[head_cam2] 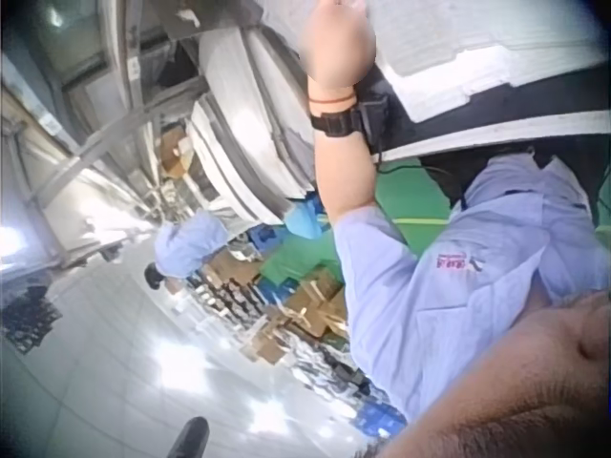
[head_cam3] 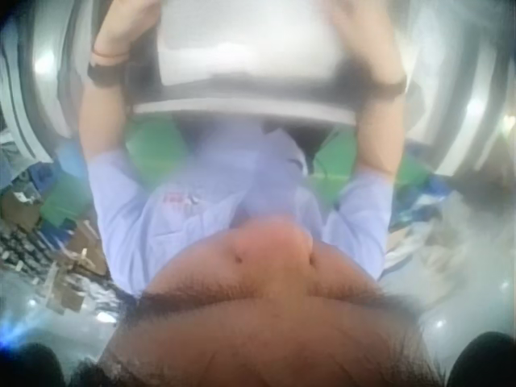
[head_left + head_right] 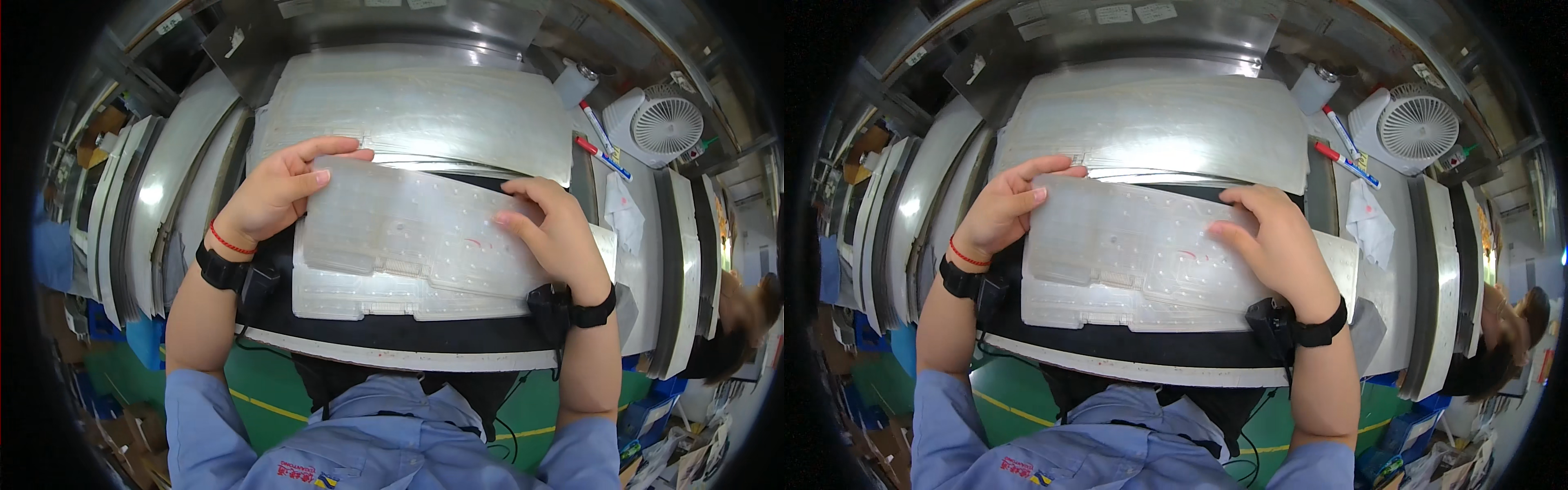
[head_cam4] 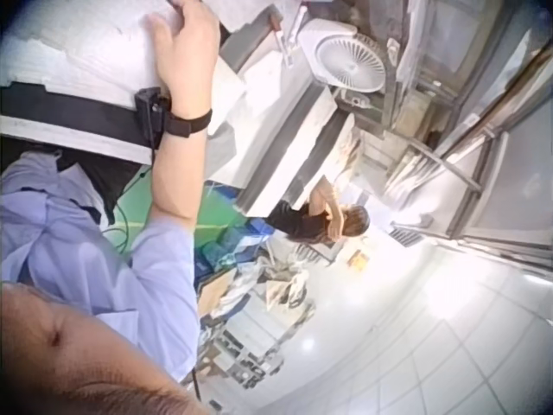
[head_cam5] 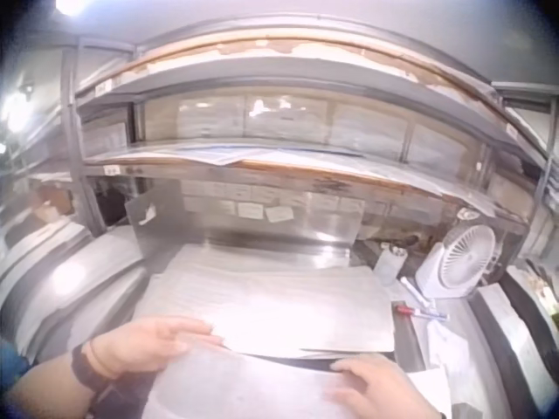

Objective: Manually sorting and stacking translucent plastic electronic components or keyboard layers.

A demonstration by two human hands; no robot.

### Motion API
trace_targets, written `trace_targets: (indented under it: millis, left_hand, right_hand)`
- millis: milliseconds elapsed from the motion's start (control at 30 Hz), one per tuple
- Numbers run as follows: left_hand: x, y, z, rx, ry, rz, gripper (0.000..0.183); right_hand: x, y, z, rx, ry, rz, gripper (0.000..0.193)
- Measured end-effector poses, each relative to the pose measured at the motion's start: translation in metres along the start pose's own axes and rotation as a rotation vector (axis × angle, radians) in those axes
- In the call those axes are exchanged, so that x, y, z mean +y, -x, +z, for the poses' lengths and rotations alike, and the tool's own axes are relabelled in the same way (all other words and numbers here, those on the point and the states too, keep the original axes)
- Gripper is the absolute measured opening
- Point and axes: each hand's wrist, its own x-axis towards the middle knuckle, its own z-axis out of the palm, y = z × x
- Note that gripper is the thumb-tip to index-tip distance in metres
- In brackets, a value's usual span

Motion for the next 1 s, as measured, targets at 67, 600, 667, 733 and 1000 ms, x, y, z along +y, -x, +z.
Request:
trace_targets:
  millis: [67,600,667,733,1000]
  left_hand:
    - [-0.003,-0.001,-0.002,0.022,-0.027,-0.009,0.046]
    - [-0.003,-0.001,0.004,0.143,-0.037,-0.017,0.043]
    - [-0.002,-0.001,0.008,0.17,-0.078,-0.007,0.042]
    - [-0.005,-0.001,0.003,0.169,-0.074,-0.023,0.041]
    - [-0.012,-0.001,-0.006,0.207,-0.092,-0.023,0.041]
  right_hand:
    - [0.0,-0.001,0.001,-0.004,-0.009,-0.017,0.038]
    - [0.003,-0.003,0.002,-0.025,-0.03,0.034,0.036]
    - [0.003,-0.003,0.002,-0.007,-0.037,0.026,0.038]
    - [0.004,-0.003,0.002,0.024,-0.051,0.002,0.039]
    - [0.002,-0.003,0.001,0.01,-0.016,0.0,0.047]
